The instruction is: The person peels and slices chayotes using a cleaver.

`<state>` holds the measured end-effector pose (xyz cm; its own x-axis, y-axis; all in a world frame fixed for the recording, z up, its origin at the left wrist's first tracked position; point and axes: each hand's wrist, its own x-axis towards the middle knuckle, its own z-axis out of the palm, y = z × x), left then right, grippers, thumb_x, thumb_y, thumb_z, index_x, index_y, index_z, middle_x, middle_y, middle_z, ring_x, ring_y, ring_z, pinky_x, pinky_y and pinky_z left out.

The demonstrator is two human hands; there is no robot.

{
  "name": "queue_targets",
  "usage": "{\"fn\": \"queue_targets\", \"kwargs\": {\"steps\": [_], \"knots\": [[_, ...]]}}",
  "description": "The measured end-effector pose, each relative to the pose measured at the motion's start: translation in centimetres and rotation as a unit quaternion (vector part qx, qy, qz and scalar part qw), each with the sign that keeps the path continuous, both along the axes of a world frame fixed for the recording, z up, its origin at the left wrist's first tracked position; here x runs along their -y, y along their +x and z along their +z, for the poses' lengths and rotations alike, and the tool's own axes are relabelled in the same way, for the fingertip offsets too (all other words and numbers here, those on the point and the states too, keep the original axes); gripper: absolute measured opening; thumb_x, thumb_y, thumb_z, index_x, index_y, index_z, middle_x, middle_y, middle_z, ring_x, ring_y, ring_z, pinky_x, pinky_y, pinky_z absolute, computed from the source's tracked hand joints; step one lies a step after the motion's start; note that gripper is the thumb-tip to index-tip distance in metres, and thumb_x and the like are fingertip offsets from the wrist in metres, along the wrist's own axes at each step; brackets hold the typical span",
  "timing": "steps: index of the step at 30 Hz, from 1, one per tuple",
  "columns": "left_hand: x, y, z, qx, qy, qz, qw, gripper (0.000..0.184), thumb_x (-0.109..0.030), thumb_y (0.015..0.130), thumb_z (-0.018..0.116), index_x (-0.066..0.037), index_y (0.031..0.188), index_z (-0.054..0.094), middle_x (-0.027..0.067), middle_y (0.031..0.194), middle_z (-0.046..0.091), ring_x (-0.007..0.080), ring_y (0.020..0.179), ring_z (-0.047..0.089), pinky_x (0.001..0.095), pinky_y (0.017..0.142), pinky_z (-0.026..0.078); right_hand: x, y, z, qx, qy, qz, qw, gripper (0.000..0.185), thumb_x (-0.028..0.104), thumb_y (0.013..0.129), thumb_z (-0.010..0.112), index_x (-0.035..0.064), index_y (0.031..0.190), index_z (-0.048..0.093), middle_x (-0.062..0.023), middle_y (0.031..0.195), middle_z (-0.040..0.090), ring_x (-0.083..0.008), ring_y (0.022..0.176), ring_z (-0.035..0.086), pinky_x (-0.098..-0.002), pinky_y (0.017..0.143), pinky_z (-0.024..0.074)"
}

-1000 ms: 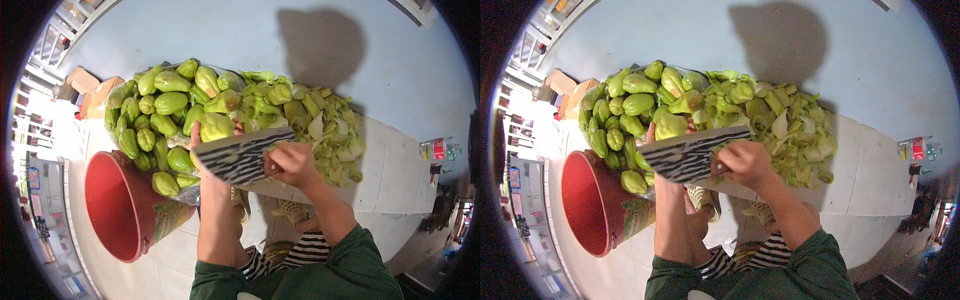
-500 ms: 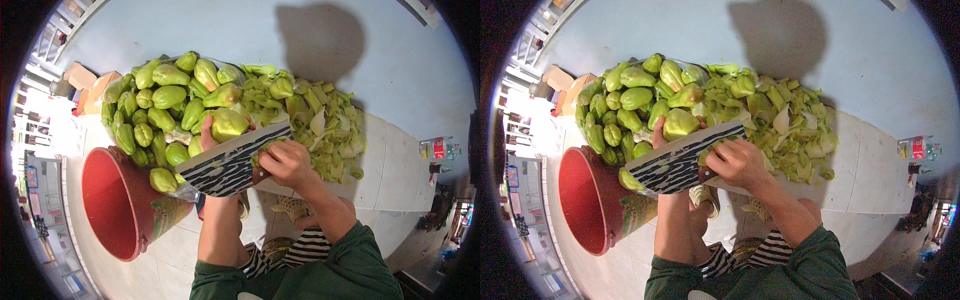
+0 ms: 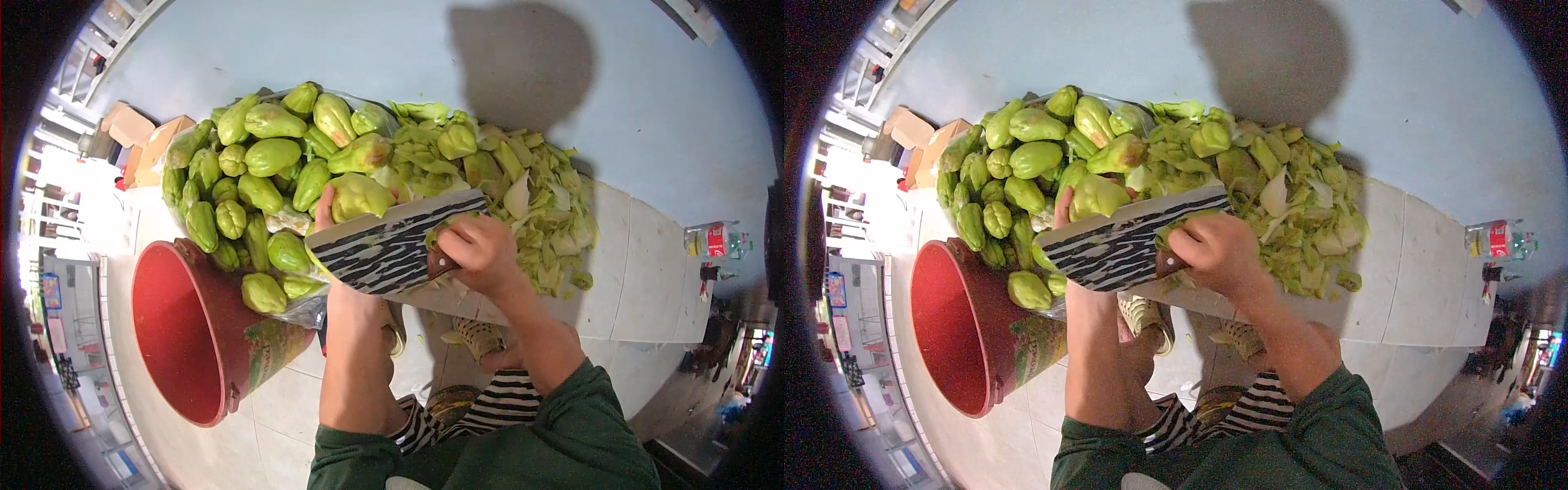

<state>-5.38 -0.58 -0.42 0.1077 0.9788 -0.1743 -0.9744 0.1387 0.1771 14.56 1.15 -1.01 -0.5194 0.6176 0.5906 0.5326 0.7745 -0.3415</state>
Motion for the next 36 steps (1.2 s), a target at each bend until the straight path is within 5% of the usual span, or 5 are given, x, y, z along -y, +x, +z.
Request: {"fn": "queue_targets", "kwargs": {"steps": [11, 22, 28, 30, 36], "knots": [[-0.1, 0.8, 4.3, -0.179, -0.157, 0.077, 0.968, 0.050, -0.045, 0.092, 0.047, 0.000, 0.112, 0.059, 0.0178, 0.101, 0.066, 0.0322, 0.094, 0.062, 0.0437, 0.086, 0.051, -0.8, 0.8, -0.6, -0.034, -0.055, -0.011, 0.998, 0.026, 0.010, 0.053, 0.074, 0.0104, 0.059, 0.049, -0.0044, 0.056, 0.046, -0.0262, 0.049, 0.052, -0.0375, 0.046, 0.0399], [-0.6, -0.6, 1.2, -0.024, -0.060, -0.008, 0.998, 0.049, -0.042, 0.092, 0.049, 0.001, 0.113, 0.060, 0.0178, 0.105, 0.066, 0.0323, 0.093, 0.065, 0.0445, 0.085, 0.054, -0.1, -0.1, 1.3, -0.017, -0.054, 0.035, 0.998, 0.020, 0.005, 0.056, 0.070, 0.0096, 0.064, 0.052, -0.0044, 0.057, 0.047, -0.0247, 0.049, 0.052, -0.0359, 0.045, 0.0399], [-0.1, 1.2, 4.1, -0.166, -0.158, 0.065, 0.971, 0.046, -0.041, 0.093, 0.047, -0.002, 0.114, 0.060, 0.0134, 0.109, 0.066, 0.0295, 0.100, 0.062, 0.0470, 0.087, 0.050, -1.2, 0.7, -0.3, -0.051, -0.081, 0.011, 0.995, 0.021, 0.005, 0.060, 0.070, 0.0091, 0.063, 0.050, -0.0066, 0.058, 0.046, -0.0265, 0.049, 0.051, -0.0372, 0.045, 0.0379], [0.1, -0.6, 2.8, -0.020, 0.066, -0.083, 0.994, 0.046, -0.041, 0.093, 0.047, -0.003, 0.115, 0.060, 0.0135, 0.109, 0.066, 0.0295, 0.100, 0.062, 0.0466, 0.090, 0.049, -2.7, 1.7, -0.5, -0.044, -0.077, -0.046, 0.995, 0.021, 0.005, 0.062, 0.070, 0.0090, 0.063, 0.049, -0.0074, 0.057, 0.046, -0.0276, 0.048, 0.051, -0.0371, 0.044, 0.0378], [-1.3, 0.3, 2.7, -0.073, -0.054, -0.018, 0.996, 0.050, -0.040, 0.092, 0.049, 0.003, 0.115, 0.059, 0.0173, 0.099, 0.067, 0.0338, 0.090, 0.065, 0.0479, 0.081, 0.054, -0.6, 1.2, 0.9, -0.029, -0.053, 0.048, 0.997, 0.023, 0.016, 0.062, 0.071, 0.0110, 0.064, 0.049, -0.0058, 0.057, 0.046, -0.0270, 0.051, 0.053, -0.0380, 0.046, 0.0410]]}}
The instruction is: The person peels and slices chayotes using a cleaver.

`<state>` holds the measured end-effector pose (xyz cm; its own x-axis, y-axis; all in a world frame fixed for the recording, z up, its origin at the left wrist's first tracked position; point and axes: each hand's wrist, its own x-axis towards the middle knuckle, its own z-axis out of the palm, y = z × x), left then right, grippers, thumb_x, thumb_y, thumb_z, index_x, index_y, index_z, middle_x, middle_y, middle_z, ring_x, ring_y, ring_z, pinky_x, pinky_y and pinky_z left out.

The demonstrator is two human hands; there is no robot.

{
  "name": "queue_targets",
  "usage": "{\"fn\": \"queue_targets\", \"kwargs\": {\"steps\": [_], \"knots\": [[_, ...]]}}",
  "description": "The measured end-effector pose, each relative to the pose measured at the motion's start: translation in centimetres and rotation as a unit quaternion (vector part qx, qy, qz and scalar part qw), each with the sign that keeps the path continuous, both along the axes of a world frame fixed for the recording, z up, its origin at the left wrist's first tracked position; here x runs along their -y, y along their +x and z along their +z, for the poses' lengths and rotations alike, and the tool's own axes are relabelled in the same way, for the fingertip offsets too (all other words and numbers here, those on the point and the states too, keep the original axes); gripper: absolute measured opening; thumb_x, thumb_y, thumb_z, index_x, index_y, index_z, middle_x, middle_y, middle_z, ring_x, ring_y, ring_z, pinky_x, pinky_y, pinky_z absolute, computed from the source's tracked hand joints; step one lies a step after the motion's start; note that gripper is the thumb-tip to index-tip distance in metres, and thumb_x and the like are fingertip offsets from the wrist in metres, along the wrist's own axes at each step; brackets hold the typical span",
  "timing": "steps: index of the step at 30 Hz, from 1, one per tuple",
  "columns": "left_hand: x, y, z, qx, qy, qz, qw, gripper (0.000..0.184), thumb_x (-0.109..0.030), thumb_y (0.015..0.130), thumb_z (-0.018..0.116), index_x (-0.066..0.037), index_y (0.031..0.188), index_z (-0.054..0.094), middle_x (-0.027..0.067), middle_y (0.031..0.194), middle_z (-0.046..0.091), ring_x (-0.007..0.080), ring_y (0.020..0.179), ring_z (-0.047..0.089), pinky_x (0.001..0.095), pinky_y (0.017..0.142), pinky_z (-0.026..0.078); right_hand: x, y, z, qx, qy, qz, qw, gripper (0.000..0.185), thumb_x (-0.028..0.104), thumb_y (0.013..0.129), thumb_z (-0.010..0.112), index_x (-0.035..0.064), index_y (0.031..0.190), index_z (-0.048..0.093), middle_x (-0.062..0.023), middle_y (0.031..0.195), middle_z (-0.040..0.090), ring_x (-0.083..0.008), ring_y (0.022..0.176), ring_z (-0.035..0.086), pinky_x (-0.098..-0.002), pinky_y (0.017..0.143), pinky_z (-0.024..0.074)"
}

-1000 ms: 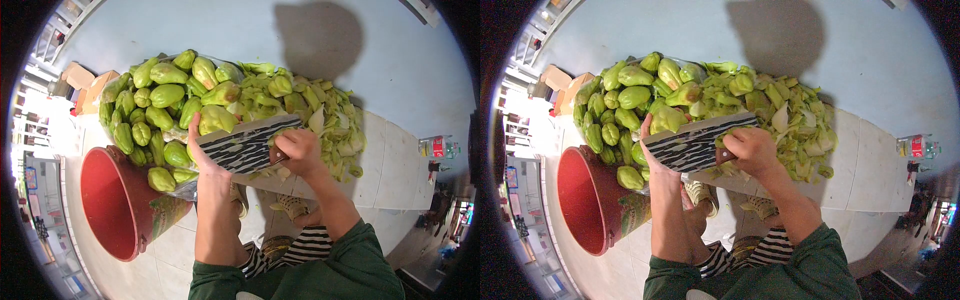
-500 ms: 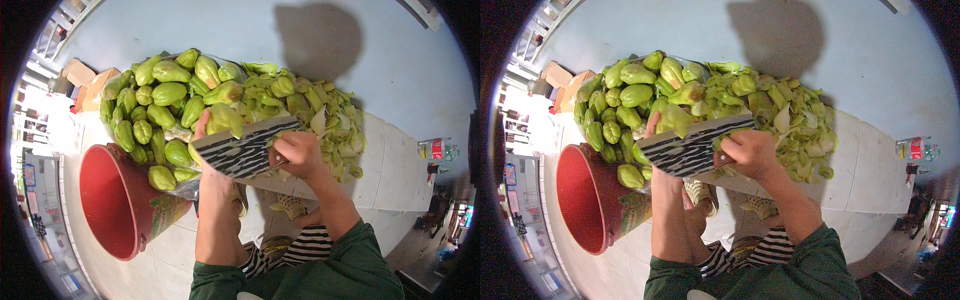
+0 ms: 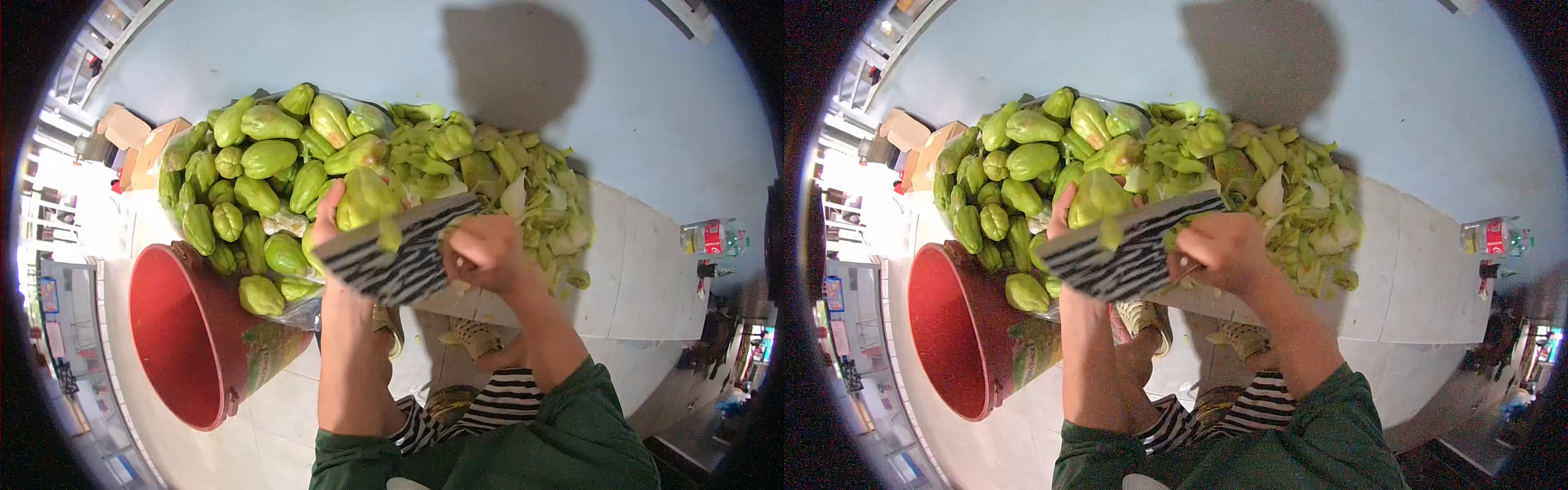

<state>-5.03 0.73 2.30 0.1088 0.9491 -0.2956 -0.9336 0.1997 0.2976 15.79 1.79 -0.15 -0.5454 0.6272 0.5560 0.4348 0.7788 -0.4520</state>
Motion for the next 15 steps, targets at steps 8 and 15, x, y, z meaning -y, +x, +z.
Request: {"fn": "queue_targets", "kwargs": {"steps": [8, 15], "knots": [[0.7, 1.3, 0.7, -0.060, -0.067, 0.019, 0.996, 0.052, -0.043, 0.090, 0.051, 0.003, 0.114, 0.060, 0.0171, 0.097, 0.067, 0.0317, 0.083, 0.066, 0.0448, 0.078, 0.055, 0.5, -0.6, 0.0, 0.003, 0.017, 0.047, 0.999, 0.035, 0.031, 0.062, 0.076, 0.0114, 0.064, 0.048, -0.0052, 0.058, 0.046, -0.0282, 0.052, 0.055, -0.0405, 0.046, 0.0418], [1.0, 0.6, 0.1, -0.065, -0.037, 0.047, 0.996, 0.044, -0.040, 0.090, 0.054, -0.003, 0.111, 0.063, 0.0138, 0.102, 0.068, 0.0287, 0.090, 0.064, 0.0407, 0.084, 0.052, -0.7, -0.6, -0.7, -0.028, 0.006, -0.021, 0.999, 0.020, 0.004, 0.055, 0.069, 0.0110, 0.060, 0.051, -0.0040, 0.055, 0.046, -0.0254, 0.048, 0.052, -0.0344, 0.044, 0.0399]]}}
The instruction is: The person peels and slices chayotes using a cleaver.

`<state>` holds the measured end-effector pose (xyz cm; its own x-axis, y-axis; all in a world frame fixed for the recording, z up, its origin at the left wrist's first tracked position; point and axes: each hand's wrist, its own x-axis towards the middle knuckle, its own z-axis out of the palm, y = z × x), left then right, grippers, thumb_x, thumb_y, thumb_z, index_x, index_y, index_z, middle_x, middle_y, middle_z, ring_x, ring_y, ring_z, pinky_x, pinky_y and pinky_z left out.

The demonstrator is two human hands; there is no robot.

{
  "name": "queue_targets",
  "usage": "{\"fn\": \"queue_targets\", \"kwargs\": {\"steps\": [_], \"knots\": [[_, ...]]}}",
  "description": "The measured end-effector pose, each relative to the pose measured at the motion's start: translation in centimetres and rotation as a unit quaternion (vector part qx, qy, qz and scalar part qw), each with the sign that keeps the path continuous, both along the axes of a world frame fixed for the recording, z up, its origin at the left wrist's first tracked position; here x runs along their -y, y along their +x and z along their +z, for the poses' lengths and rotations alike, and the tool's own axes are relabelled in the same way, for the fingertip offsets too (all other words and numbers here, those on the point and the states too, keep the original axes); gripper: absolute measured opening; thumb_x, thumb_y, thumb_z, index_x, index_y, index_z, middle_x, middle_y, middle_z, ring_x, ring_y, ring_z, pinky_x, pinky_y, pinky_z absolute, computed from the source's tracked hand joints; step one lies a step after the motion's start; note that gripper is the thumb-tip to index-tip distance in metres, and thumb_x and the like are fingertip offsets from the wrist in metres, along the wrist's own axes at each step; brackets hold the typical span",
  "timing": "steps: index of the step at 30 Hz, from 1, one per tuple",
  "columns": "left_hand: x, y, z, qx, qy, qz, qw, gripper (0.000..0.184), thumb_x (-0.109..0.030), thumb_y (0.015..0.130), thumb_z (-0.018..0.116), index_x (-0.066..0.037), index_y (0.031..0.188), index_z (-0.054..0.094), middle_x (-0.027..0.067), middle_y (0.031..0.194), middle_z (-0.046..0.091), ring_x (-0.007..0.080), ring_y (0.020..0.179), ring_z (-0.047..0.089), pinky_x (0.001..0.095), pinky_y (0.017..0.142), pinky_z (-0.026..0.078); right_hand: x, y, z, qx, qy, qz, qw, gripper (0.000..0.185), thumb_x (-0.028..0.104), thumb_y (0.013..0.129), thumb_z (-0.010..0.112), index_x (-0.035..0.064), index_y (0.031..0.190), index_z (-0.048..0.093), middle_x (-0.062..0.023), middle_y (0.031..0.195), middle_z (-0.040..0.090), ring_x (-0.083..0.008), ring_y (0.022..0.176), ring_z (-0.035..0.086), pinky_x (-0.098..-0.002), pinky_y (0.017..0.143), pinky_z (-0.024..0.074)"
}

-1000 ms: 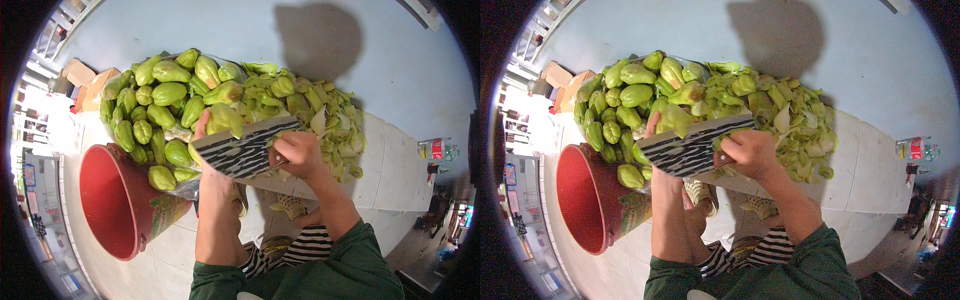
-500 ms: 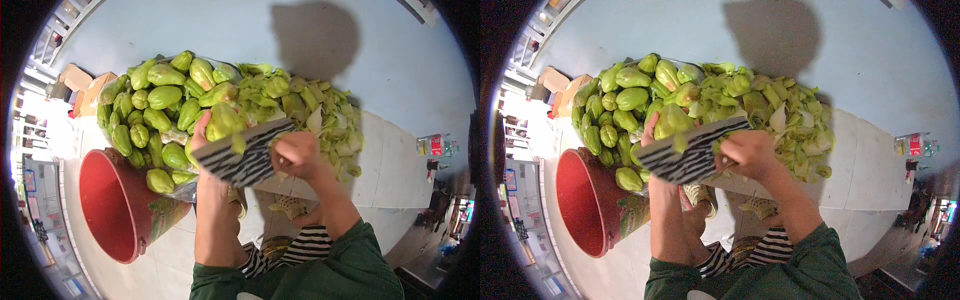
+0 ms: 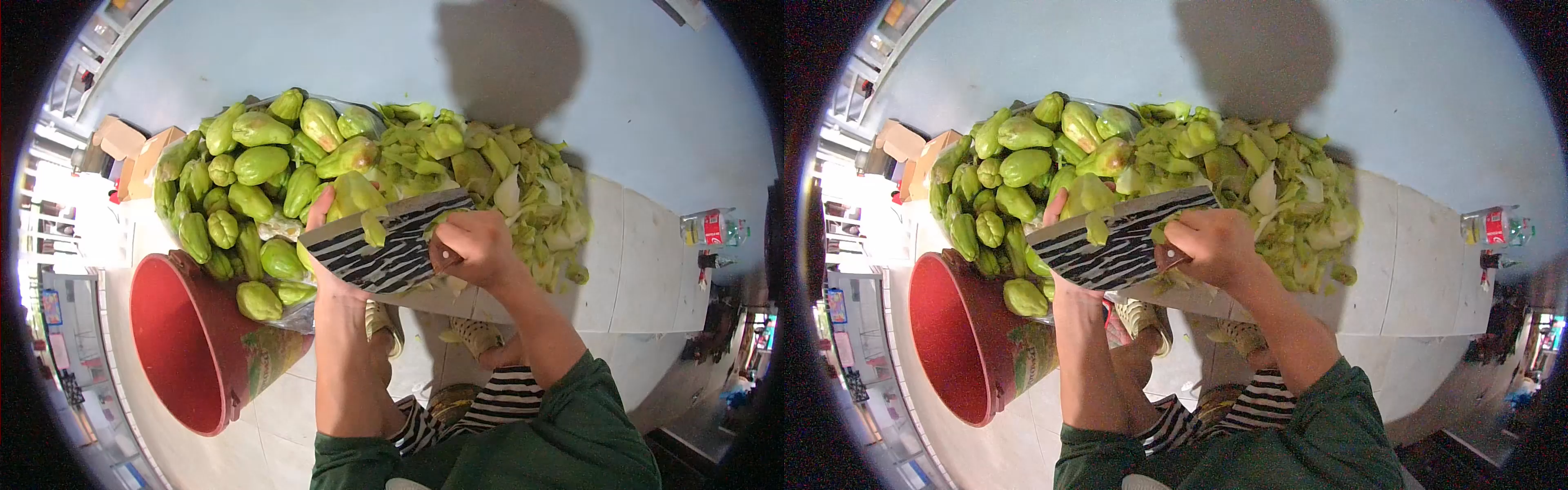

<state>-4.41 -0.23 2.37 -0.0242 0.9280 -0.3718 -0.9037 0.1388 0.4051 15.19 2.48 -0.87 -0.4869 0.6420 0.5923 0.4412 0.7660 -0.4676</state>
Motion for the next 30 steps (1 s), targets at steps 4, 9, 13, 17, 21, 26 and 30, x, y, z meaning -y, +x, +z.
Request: {"fn": "queue_targets", "kwargs": {"steps": [4, 9, 13, 17, 21, 26, 30], "knots": [[0.0, -0.1, 0.7, -0.052, 0.004, -0.008, 0.999, 0.040, -0.041, 0.091, 0.051, -0.008, 0.111, 0.060, 0.0123, 0.099, 0.067, 0.0264, 0.083, 0.063, 0.0427, 0.065, 0.051, -0.6, 0.6, -1.1, -0.005, -0.045, -0.062, 0.997, 0.020, 0.003, 0.064, 0.068, 0.0094, 0.062, 0.049, -0.0061, 0.056, 0.047, -0.0269, 0.048, 0.052, -0.0352, 0.045, 0.0403], [0.1, -0.1, 1.2, -0.065, 0.009, -0.019, 0.998, 0.045, -0.040, 0.091, 0.050, -0.004, 0.117, 0.059, 0.0128, 0.105, 0.067, 0.0278, 0.092, 0.063, 0.0422, 0.077, 0.050, -0.7, 1.6, -0.4, 0.044, -0.075, -0.045, 0.995, 0.024, 0.023, 0.067, 0.075, 0.0107, 0.069, 0.054, -0.0080, 0.063, 0.055, -0.0308, 0.058, 0.059, -0.0415, 0.050, 0.0455], [-0.1, -0.9, 0.3, 0.012, 0.003, -0.059, 0.998, 0.051, -0.040, 0.092, 0.049, 0.003, 0.116, 0.060, 0.0184, 0.108, 0.067, 0.0326, 0.090, 0.066, 0.0442, 0.084, 0.054, 1.2, 0.1, 1.7, -0.010, -0.029, 0.059, 0.998, 0.027, 0.025, 0.065, 0.074, 0.0115, 0.065, 0.051, -0.0060, 0.060, 0.050, -0.0291, 0.054, 0.057, -0.0399, 0.047, 0.0433], [0.2, -1.0, -0.1, 0.004, 0.023, -0.087, 0.996, 0.050, -0.039, 0.092, 0.049, 0.004, 0.116, 0.060, 0.0191, 0.108, 0.067, 0.0328, 0.089, 0.067, 0.0443, 0.084, 0.054, 1.3, 0.2, 0.7, -0.015, -0.031, 0.070, 0.997, 0.030, 0.028, 0.067, 0.074, 0.0111, 0.065, 0.049, -0.0051, 0.059, 0.048, -0.0280, 0.054, 0.056, -0.0394, 0.046, 0.0420], [0.0, 0.0, 0.7, -0.073, 0.012, 0.003, 0.997, 0.048, -0.037, 0.090, 0.052, 0.003, 0.114, 0.060, 0.0166, 0.104, 0.068, 0.0284, 0.094, 0.065, 0.0398, 0.085, 0.052, -0.4, 0.5, -0.3, 0.004, -0.012, -0.039, 0.999, 0.018, 0.004, 0.059, 0.069, 0.0105, 0.063, 0.053, -0.0036, 0.055, 0.047, -0.0246, 0.047, 0.052, -0.0343, 0.042, 0.0387], [0.2, -1.0, 0.2, -0.065, 0.063, -0.058, 0.994, 0.046, -0.036, 0.091, 0.049, 0.002, 0.112, 0.062, 0.0151, 0.101, 0.068, 0.0278, 0.095, 0.064, 0.0394, 0.085, 0.052, 0.5, 0.1, 1.2, -0.024, -0.005, 0.040, 0.999, 0.015, 0.003, 0.066, 0.066, 0.0069, 0.064, 0.051, -0.0075, 0.056, 0.046, -0.0289, 0.047, 0.051, -0.0354, 0.044, 0.0396], [0.7, -0.8, 0.0, -0.039, 0.045, -0.086, 0.995, 0.044, -0.035, 0.089, 0.052, -0.001, 0.116, 0.058, 0.0148, 0.102, 0.067, 0.0307, 0.090, 0.065, 0.0450, 0.078, 0.053, -0.1, 0.1, 0.1, -0.031, -0.117, -0.049, 0.991, 0.014, 0.003, 0.064, 0.067, 0.0051, 0.067, 0.053, -0.0109, 0.057, 0.047, -0.0322, 0.050, 0.050, -0.0359, 0.046, 0.0391]]}}
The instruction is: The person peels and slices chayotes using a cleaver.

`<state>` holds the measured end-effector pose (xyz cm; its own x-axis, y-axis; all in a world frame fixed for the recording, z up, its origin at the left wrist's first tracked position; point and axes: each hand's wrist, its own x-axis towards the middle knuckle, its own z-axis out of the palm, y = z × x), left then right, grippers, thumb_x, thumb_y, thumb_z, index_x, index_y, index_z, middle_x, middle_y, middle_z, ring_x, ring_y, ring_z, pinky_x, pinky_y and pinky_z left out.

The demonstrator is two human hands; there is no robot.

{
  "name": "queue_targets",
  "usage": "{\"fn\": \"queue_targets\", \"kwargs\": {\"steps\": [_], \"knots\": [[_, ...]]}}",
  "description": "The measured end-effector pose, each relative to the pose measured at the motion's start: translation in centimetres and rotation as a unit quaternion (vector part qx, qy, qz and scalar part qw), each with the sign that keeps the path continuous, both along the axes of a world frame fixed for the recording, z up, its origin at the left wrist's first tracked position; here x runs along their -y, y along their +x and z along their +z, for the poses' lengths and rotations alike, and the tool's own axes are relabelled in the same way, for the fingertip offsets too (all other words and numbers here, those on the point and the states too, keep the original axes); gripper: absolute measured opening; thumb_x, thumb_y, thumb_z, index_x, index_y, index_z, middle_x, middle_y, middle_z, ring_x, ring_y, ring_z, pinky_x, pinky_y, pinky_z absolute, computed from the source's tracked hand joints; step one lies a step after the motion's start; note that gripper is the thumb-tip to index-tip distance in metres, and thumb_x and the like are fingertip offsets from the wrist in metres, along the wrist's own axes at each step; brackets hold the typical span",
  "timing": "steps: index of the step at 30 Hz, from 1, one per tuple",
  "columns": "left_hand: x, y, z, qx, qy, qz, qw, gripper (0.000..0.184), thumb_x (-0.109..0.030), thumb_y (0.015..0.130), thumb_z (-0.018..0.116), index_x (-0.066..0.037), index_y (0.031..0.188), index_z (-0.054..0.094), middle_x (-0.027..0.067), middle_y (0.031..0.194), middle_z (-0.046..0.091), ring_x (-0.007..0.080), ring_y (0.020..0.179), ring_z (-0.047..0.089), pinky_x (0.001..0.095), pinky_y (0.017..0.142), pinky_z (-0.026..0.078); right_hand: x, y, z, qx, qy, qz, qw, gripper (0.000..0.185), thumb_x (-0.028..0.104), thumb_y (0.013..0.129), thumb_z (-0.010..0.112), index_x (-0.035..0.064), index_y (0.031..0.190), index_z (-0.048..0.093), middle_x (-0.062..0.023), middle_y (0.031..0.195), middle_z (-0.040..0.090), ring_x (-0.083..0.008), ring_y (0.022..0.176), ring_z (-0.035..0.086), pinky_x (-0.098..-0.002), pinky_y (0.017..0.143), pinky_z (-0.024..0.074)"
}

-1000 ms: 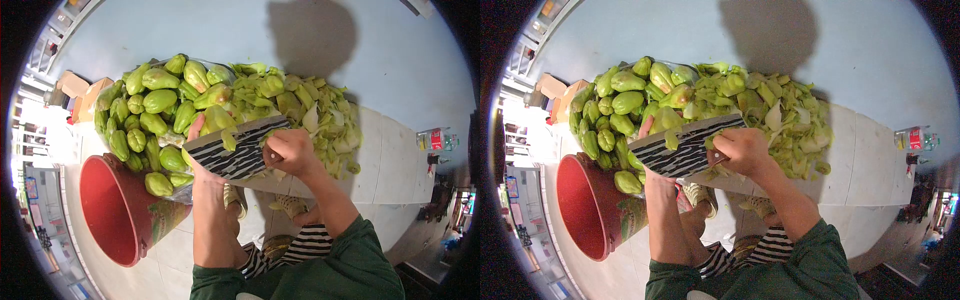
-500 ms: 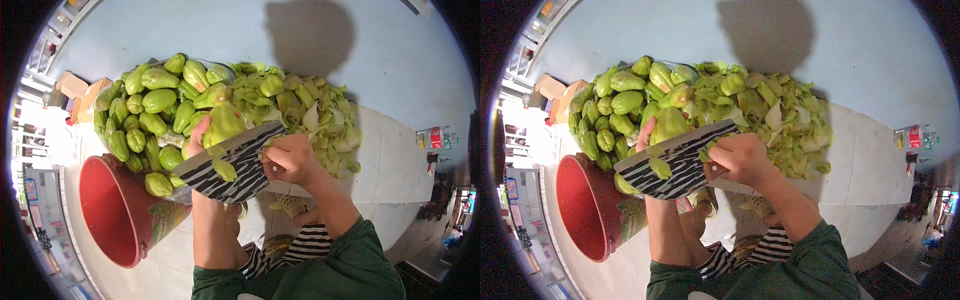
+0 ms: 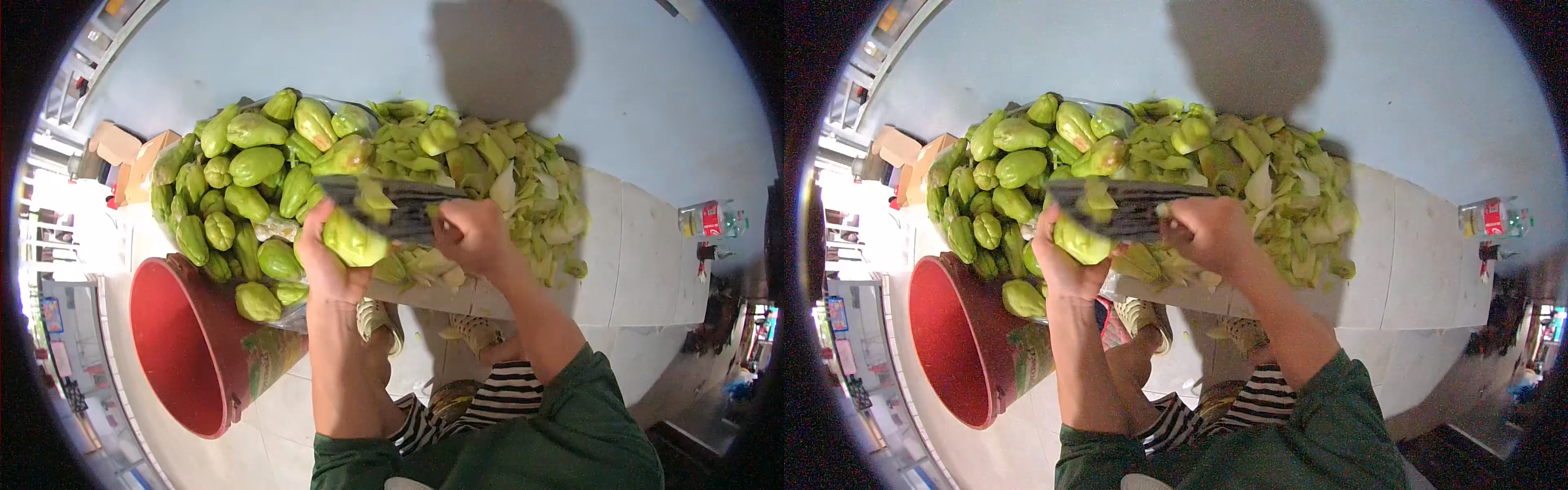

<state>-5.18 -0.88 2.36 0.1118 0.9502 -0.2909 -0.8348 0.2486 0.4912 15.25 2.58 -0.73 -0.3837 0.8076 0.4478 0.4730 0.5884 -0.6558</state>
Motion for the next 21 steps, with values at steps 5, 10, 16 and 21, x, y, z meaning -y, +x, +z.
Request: {"fn": "queue_targets", "kwargs": {"steps": [5, 10, 16, 21], "knots": [[-0.1, 0.1, 1.1, -0.068, -0.029, 0.039, 0.997, 0.045, -0.044, 0.090, 0.048, -0.006, 0.112, 0.058, 0.0130, 0.105, 0.066, 0.0329, 0.090, 0.063, 0.0455, 0.067, 0.051, -0.3, 0.9, 0.4, 0.032, -0.029, 0.002, 0.999, 0.016, 0.018, 0.076, 0.067, 0.0086, 0.070, 0.055, -0.0113, 0.063, 0.057, -0.0337, 0.059, 0.059, -0.0424, 0.051, 0.0454], [-0.1, 0.3, -0.3, -0.047, -0.002, 0.058, 0.997, 0.040, -0.036, 0.092, 0.047, -0.005, 0.115, 0.060, 0.0137, 0.112, 0.065, 0.0306, 0.104, 0.062, 0.0462, 0.096, 0.048, 0.4, 0.8, 0.7, 0.032, 0.025, 0.048, 0.998, 0.017, 0.014, 0.072, 0.068, 0.0081, 0.069, 0.053, -0.0109, 0.062, 0.054, -0.0331, 0.057, 0.057, -0.0401, 0.050, 0.0440], [-0.9, 0.0, 1.0, 0.065, 0.062, -0.015, 0.996, 0.051, -0.040, 0.097, 0.039, -0.001, 0.127, 0.051, 0.0229, 0.109, 0.062, 0.0413, 0.091, 0.062, 0.0424, 0.078, 0.054, 0.2, 1.6, -1.8, -0.161, -0.022, -0.012, 0.987, 0.014, 0.009, 0.066, 0.069, 0.0060, 0.075, 0.058, -0.0115, 0.063, 0.055, -0.0268, 0.050, 0.054, -0.0364, 0.049, 0.0426], [-1.2, 0.5, 1.0, 0.065, -0.003, 0.082, 0.995, 0.051, -0.038, 0.097, 0.039, 0.001, 0.128, 0.051, 0.0223, 0.113, 0.061, 0.0435, 0.108, 0.057, 0.0476, 0.090, 0.050, 0.6, 1.4, 0.3, -0.054, -0.089, -0.087, 0.991, 0.021, 0.012, 0.059, 0.072, 0.0066, 0.074, 0.058, -0.0078, 0.062, 0.057, -0.0221, 0.050, 0.057, -0.0340, 0.050, 0.0444]]}}
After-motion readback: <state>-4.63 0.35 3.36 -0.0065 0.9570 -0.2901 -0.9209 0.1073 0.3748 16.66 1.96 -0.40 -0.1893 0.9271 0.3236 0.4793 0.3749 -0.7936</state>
